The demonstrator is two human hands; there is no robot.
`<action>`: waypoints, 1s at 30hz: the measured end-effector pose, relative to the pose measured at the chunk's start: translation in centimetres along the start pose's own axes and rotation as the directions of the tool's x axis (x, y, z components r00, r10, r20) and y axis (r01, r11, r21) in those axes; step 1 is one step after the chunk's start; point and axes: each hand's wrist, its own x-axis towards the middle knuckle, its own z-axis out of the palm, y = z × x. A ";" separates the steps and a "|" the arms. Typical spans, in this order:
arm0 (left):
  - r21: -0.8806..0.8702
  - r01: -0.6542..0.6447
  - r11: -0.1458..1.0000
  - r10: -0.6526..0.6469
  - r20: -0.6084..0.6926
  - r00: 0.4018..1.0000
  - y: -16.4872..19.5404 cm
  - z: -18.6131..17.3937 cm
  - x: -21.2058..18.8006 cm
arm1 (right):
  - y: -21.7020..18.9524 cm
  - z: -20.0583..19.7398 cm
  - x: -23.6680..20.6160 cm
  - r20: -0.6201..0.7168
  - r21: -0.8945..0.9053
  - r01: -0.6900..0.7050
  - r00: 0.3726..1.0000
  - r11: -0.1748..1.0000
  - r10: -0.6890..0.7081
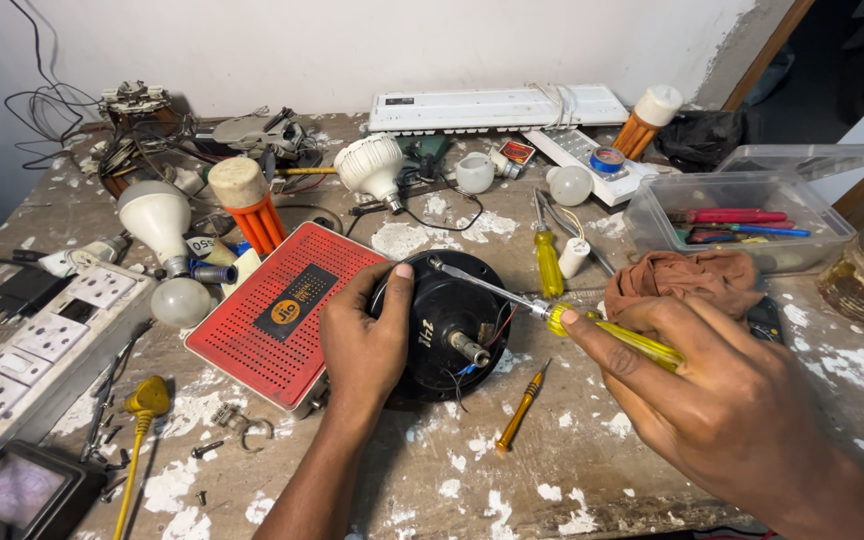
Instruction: The person holds a black electric fan motor on a cluttered workbench and rotates it to view its sides, then uses a screwdriver to unscrew and pry at the motor housing while steadying it with the other hand.
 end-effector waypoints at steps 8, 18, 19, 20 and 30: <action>-0.012 -0.005 1.000 0.005 0.001 1.000 0.0 -0.1 -0.1 | -0.7 0.1 0.0 -0.028 0.019 -0.038 0.999 0.999 0.039; -0.010 -0.011 1.000 0.011 -0.002 1.000 0.0 -0.1 -0.1 | -0.9 -0.1 0.4 -0.052 0.007 -0.008 0.999 1.000 0.009; -0.010 -0.011 1.000 0.011 -0.002 1.000 0.0 -0.1 -0.1 | -0.9 -0.1 0.5 -0.063 -0.002 0.010 0.998 1.000 -0.010; -0.005 0.001 1.000 -0.001 0.003 1.000 0.0 -0.1 0.0 | -0.9 -0.2 0.6 -0.053 0.006 -0.001 0.999 1.000 0.001; -0.070 0.051 0.996 -0.050 0.014 0.999 0.2 0.2 0.1 | -0.2 -0.6 0.2 -0.028 -0.136 0.149 0.988 0.980 -0.154</action>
